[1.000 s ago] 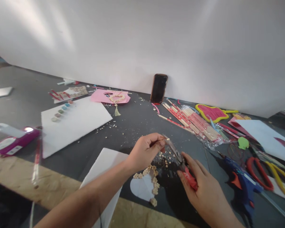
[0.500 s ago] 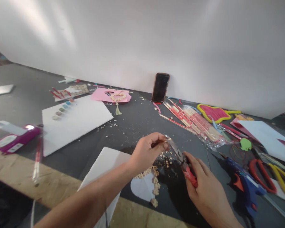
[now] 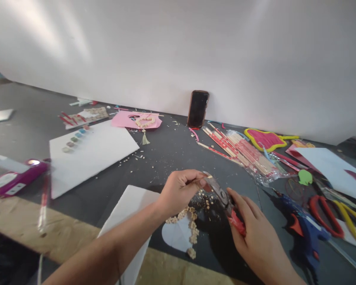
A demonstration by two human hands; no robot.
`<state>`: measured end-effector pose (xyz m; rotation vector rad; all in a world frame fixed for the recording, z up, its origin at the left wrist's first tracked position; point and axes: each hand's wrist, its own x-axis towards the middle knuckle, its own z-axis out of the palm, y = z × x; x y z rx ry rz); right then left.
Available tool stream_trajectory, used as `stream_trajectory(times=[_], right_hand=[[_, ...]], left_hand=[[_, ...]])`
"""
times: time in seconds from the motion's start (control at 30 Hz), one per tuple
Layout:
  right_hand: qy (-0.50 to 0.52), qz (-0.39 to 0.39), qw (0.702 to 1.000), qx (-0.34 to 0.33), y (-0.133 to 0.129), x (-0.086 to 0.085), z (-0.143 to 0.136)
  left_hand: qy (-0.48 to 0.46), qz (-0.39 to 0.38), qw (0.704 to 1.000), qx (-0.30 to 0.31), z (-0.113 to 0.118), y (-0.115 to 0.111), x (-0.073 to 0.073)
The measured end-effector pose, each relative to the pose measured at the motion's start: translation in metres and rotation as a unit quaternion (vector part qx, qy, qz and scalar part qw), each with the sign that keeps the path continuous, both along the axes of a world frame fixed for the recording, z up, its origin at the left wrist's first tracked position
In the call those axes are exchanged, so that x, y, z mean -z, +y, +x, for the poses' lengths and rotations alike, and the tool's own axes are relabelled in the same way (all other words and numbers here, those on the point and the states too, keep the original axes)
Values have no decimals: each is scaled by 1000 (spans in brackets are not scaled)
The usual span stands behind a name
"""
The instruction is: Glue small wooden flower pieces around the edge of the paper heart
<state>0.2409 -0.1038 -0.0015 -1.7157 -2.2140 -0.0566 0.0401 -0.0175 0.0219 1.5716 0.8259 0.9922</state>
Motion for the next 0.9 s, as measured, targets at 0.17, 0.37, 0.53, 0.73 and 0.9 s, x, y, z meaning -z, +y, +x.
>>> stream_trajectory(times=[0.17,0.37,0.53,0.73,0.9], right_hand=[[11,0,1000,-8,-3,-5,-3],[4,-2,1000,1,-4,-5,-4],[-5,9,1000,21,-1,-1,-3],[-18,10,1000,15,0,0,-1],[-6,-2,1000,15,1,0,0]], left_hand=[[-4,-8,1000,5,0,-2,-2],[17,-17,1000,-11,2,-5,-3],[-35,-54,997,-30,7,-5,2],[11,-12,997,-77,8,-6,1],[57,14,995,-77,5,-4,0]])
